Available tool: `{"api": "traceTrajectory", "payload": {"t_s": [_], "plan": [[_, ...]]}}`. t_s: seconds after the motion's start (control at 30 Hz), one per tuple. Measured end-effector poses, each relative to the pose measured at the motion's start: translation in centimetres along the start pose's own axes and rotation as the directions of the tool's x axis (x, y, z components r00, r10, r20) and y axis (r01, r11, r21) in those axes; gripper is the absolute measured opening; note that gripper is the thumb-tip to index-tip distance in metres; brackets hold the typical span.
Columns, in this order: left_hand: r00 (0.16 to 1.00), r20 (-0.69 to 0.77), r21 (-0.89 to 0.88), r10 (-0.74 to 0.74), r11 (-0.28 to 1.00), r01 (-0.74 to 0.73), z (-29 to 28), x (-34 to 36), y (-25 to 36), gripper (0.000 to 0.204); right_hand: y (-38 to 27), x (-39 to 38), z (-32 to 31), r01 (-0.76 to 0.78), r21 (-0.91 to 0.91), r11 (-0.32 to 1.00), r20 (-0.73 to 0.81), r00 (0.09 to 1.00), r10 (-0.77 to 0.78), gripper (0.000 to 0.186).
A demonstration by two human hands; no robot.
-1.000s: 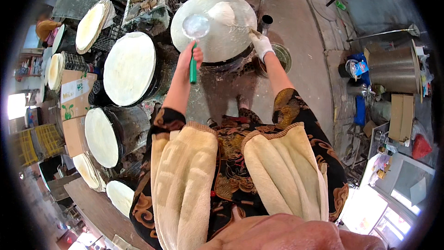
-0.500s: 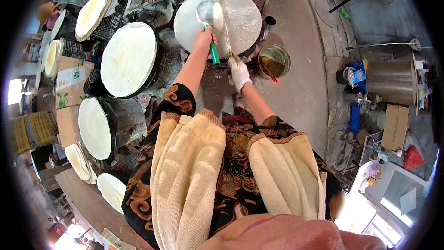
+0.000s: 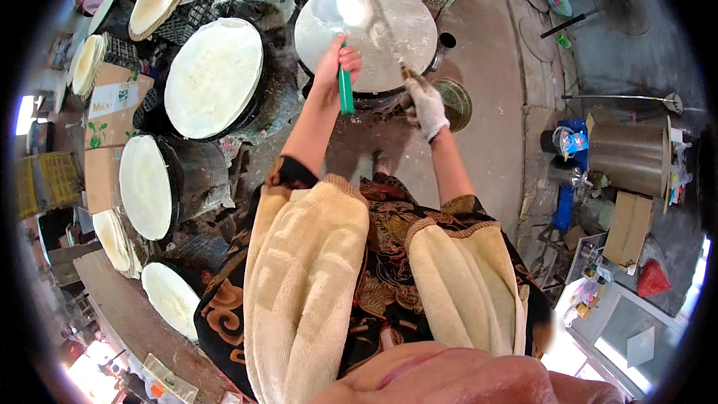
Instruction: The person ladles batter onto a hot griddle, spreads it into a thin circle with a wooden spreader, and flips the crepe to cook the other side. They then remove the finished crepe and place it on a stack, repeating the process continuously.
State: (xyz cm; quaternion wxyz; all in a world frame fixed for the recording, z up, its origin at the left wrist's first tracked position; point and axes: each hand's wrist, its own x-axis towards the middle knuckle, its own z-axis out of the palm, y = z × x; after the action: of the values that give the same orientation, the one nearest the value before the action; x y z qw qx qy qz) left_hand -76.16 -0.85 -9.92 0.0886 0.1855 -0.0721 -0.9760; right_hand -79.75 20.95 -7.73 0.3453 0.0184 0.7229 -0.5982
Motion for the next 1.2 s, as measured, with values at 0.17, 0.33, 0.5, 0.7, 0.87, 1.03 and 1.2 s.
{"api": "traceTrajectory", "payload": {"t_s": [0.17, 0.33, 0.5, 0.7, 0.87, 1.03, 1.2], "plan": [[0.992, -0.127, 0.147, -0.018, 0.988, 0.037, 1.5, -0.5, 0.3, 0.017, 9.8, 4.3, -0.9, 0.361, -0.582, 0.728, 0.018, 0.901, -0.433, 0.046], [0.994, 0.100, 0.227, 0.034, 0.972, -0.056, 6.3, -8.8, 3.6, 0.012, 6.0, -4.1, 3.7, 0.184, -0.202, 0.962, 0.289, 0.950, -0.121, 0.051], [0.970, 0.132, 0.267, 0.204, 0.935, -0.233, 7.3, -17.0, 7.1, 0.042, 6.5, -3.9, 4.7, -0.035, 0.056, 0.998, -0.106, 0.994, 0.041, 0.045], [0.993, -0.075, -0.166, 0.091, 0.981, -0.103, -4.4, -20.8, 9.1, 0.031, 7.4, -4.6, 10.5, -0.167, 0.020, 0.986, 0.314, 0.937, 0.153, 0.041], [0.956, -0.279, -0.093, 0.091, 0.988, -0.121, -10.7, -28.5, 7.6, 0.043, 2.3, -6.7, 18.5, 0.087, -0.222, 0.971, 0.559, 0.827, 0.054, 0.042], [0.807, -0.414, 0.042, 0.422, 0.894, -0.446, -11.3, -34.1, 4.4, 0.013, 4.4, -11.0, 25.6, 0.503, -0.240, 0.830, 0.954, 0.282, 0.105, 0.053], [0.651, -0.504, 0.058, 0.567, 0.775, -0.630, -12.2, -39.7, 0.9, 0.015, 5.6, -11.6, 28.7, 0.386, -0.446, 0.807, 0.879, 0.017, 0.477, 0.047]]}}
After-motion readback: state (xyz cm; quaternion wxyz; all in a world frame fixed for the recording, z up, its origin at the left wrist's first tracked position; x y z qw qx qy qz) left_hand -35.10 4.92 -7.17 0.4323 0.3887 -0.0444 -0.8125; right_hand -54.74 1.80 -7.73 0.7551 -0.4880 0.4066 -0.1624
